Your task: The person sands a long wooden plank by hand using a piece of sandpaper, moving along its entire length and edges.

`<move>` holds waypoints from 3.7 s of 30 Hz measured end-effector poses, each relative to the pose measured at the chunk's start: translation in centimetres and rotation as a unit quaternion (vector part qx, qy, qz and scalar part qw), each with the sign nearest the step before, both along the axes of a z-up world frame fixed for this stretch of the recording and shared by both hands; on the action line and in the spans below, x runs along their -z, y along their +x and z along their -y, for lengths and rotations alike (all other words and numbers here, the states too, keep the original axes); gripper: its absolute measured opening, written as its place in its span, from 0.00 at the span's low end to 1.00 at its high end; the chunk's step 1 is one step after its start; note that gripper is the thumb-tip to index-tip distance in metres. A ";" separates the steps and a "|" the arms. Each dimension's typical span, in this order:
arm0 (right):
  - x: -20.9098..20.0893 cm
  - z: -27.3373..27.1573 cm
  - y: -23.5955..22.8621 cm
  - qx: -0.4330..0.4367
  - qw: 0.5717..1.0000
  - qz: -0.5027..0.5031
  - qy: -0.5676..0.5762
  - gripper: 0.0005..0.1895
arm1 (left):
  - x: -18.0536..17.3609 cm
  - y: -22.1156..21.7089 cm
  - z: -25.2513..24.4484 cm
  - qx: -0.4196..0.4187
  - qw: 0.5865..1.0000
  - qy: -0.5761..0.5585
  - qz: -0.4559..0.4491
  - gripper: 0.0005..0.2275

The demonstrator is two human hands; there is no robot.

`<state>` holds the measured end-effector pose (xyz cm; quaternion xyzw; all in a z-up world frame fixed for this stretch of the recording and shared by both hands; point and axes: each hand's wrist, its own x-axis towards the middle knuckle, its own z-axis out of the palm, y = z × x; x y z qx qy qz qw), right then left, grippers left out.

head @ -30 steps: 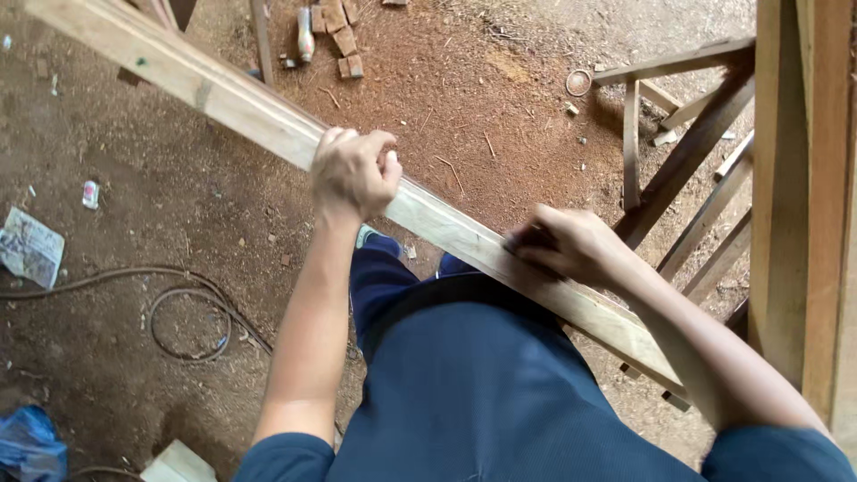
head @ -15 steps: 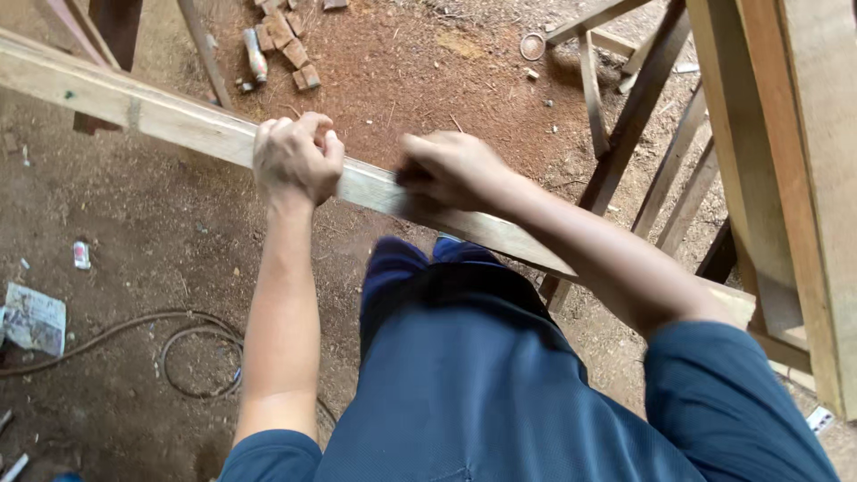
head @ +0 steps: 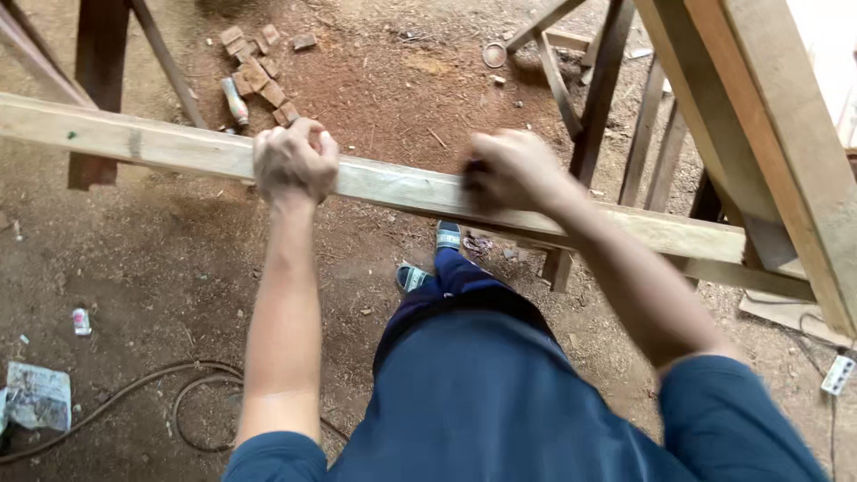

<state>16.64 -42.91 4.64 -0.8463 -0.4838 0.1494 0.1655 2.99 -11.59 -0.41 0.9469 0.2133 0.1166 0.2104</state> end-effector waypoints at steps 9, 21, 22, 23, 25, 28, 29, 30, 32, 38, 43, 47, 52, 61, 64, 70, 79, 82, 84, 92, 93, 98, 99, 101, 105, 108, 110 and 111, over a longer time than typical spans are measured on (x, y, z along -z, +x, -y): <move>-0.6 0.2 -2.2 0.009 0.990 0.051 0.132 0.11 | -0.2 0.2 -1.2 0.017 1.000 -0.001 -0.025 0.14; -1.9 9.5 -1.4 0.084 0.996 0.023 -0.028 0.11 | -4.2 1.1 9.8 0.386 0.908 0.166 0.000 0.33; -1.7 7.8 -1.3 0.079 0.997 0.002 -0.011 0.13 | -4.6 1.4 11.7 0.382 0.896 0.204 -0.095 0.42; -1.3 5.8 -1.5 0.080 0.996 0.033 0.001 0.11 | -5.1 1.7 12.1 0.363 0.904 0.196 -0.114 0.39; -0.8 2.2 -2.4 0.076 0.993 0.078 0.042 0.08 | -5.4 2.5 12.4 0.327 0.915 0.181 -0.150 0.35; -0.9 -1.0 -2.9 0.078 0.993 0.040 0.081 0.04 | -5.1 2.2 12.5 0.306 0.925 0.171 -0.150 0.32; -0.9 -1.3 -3.0 0.085 0.993 0.013 0.086 0.05 | -4.7 2.0 12.5 0.304 0.930 0.167 -0.124 0.32; -1.0 -1.1 -3.0 0.074 0.993 -0.002 0.091 0.02 | -4.2 1.8 12.4 0.301 0.934 0.163 -0.097 0.31; -1.2 0.5 -2.7 0.057 0.993 -0.026 0.102 0.07 | -3.3 1.6 12.1 0.299 0.938 0.166 -0.064 0.24; -2.8 9.0 -1.6 0.172 0.972 0.001 -0.158 0.03 | -1.9 1.3 11.7 0.310 0.938 0.147 -0.041 0.10; -3.2 10.3 -0.7 0.277 0.947 -0.122 -0.110 0.07 | -2.2 1.4 11.4 0.314 0.929 0.192 -0.045 0.09; -0.6 3.9 -1.0 0.163 0.977 -0.076 -0.111 0.05 | -3.1 1.2 11.5 0.334 0.927 0.160 -0.057 0.32; 0.9 -2.9 -2.5 0.101 0.994 -0.034 0.023 0.04 | -3.6 0.8 11.5 0.320 0.928 0.187 0.044 0.36; -4.5 12.2 0.1 0.241 0.938 -0.202 -0.145 0.05 | -0.5 1.2 11.1 0.300 0.923 0.180 -0.162 0.05; -4.6 15.4 0.3 0.261 0.942 -0.193 -0.085 0.04 | -2.2 1.2 11.9 0.300 0.926 0.185 -0.134 0.24; -0.1 8.8 0.7 0.092 0.992 -0.089 -0.023 0.11 | -3.3 1.0 12.7 0.289 0.934 0.187 -0.091 0.34; 1.7 2.8 0.3 0.044 0.994 -0.051 0.081 0.11 | -1.4 0.9 12.1 0.288 0.941 0.178 -0.008 0.26; 0.5 10.3 1.7 0.127 0.981 -0.134 -0.052 0.10 | -0.4 0.4 11.8 0.267 0.946 0.183 -0.033 0.09; -0.8 15.2 2.5 0.207 0.954 -0.178 -0.126 0.13 | 0.3 0.9 12.0 0.277 0.944 0.178 -0.036 0.09; 0.7 12.8 3.3 0.112 0.986 -0.106 -0.067 0.14 | -1.5 1.1 12.5 0.278 0.941 0.189 -0.025 0.14; 1.4 10.5 3.0 0.084 0.991 -0.103 -0.027 0.15 | -1.6 1.0 12.6 0.277 0.944 0.179 -0.027 0.19; 2.2 4.0 0.5 0.040 0.996 0.004 0.082 0.17 | -1.1 0.5 12.6 0.271 0.945 0.184 0.011 0.14; 2.2 4.4 0.7 0.035 0.994 -0.001 0.100 0.18 | -0.9 0.4 12.4 0.270 0.945 0.186 0.013 0.15; 2.4 6.3 1.1 0.030 0.992 -0.028 0.120 0.17 | -0.5 0.0 12.3 0.268 0.944 0.191 0.029 0.12; 1.6 14.1 1.9 0.083 0.995 -0.056 0.017 0.22 | -0.2 -0.4 12.0 0.276 0.940 0.197 0.050 0.12; 0.6 18.0 1.6 0.096 0.994 0.005 0.042 0.22 | -0.1 0.5 13.1 0.288 0.937 0.197 0.001 0.13; 0.5 18.8 1.3 0.113 0.991 -0.002 0.077 0.21 | 0.0 0.6 13.7 0.285 0.939 0.187 -0.038 0.14; 0.8 18.3 1.4 0.101 0.992 0.004 0.072 0.22 | -0.1 0.6 13.7 0.281 0.942 0.178 -0.053 0.15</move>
